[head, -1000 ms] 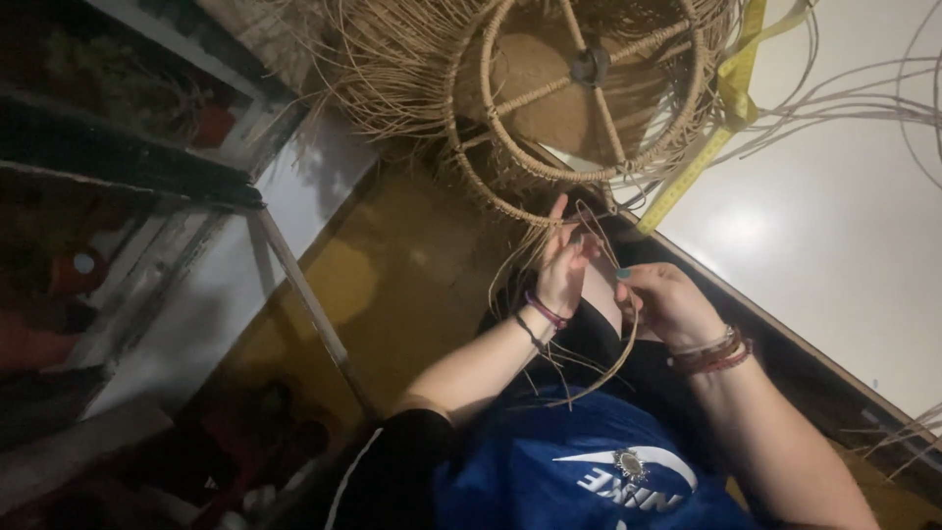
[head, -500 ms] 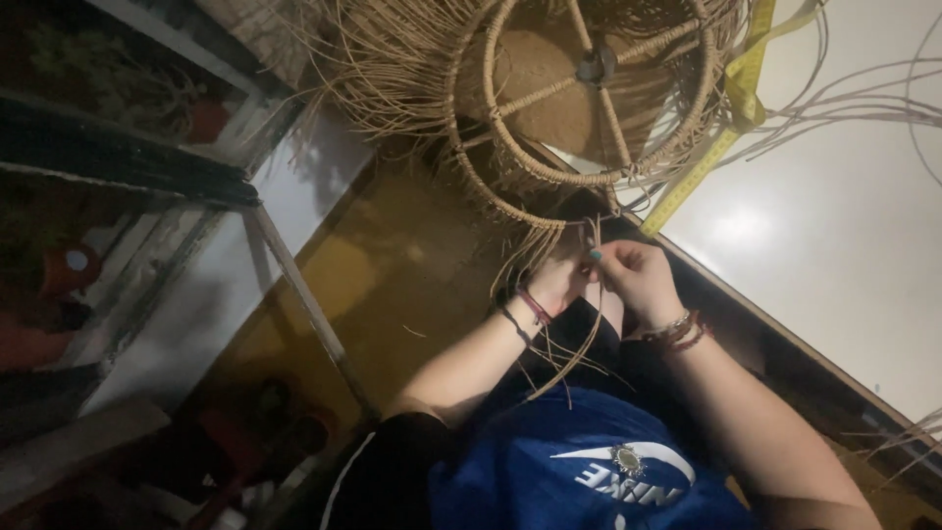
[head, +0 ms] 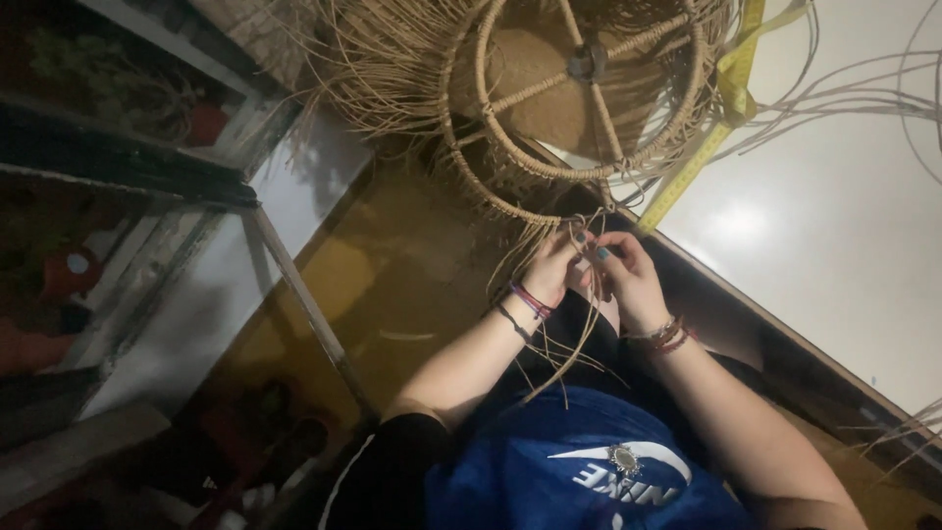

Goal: Weaving straw strands into a circular frame to create a lampshade.

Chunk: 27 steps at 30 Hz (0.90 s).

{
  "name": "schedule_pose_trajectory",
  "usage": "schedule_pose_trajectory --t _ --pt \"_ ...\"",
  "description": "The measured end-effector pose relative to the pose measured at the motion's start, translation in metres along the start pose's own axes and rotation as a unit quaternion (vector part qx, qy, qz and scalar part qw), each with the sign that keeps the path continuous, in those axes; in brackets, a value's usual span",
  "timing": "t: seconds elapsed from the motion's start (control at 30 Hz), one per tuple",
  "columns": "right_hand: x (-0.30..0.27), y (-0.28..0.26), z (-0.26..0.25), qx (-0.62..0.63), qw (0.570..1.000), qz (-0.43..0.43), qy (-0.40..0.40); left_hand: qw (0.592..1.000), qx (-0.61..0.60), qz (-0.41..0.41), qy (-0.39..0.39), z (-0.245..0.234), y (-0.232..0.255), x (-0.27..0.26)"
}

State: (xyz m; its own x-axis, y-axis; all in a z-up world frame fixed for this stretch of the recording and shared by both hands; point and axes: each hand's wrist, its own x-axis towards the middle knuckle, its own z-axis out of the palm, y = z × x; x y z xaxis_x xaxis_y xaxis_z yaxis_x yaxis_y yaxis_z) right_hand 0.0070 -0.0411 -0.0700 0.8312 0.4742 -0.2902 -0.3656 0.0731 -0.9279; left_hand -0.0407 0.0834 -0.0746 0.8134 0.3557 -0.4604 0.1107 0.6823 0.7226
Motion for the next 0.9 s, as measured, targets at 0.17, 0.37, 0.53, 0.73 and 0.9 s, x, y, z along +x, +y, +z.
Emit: schedule_pose_trajectory --t 0.17,0.37,0.53,0.73,0.9 --pt "-0.003 -0.014 0.005 0.11 0.991 -0.049 -0.062 0.998 0.019 0.061 0.027 -0.013 -0.045 0.037" --pt "0.003 -0.006 0.011 -0.188 0.979 -0.062 0.047 0.994 0.089 0.025 0.05 -0.027 -0.059 0.045" --pt "-0.028 -0.019 0.007 -0.336 0.939 -0.075 0.007 0.991 0.095 0.069 0.065 -0.024 -0.065 0.045" --pt "-0.053 -0.039 -0.04 -0.444 0.801 -0.246 -0.316 0.992 0.083 0.068 0.069 -0.021 -0.068 0.054" --pt "-0.036 -0.067 -0.059 -0.457 0.8 -0.343 -0.183 0.994 -0.07 0.034 -0.08 -0.008 -0.044 0.02"
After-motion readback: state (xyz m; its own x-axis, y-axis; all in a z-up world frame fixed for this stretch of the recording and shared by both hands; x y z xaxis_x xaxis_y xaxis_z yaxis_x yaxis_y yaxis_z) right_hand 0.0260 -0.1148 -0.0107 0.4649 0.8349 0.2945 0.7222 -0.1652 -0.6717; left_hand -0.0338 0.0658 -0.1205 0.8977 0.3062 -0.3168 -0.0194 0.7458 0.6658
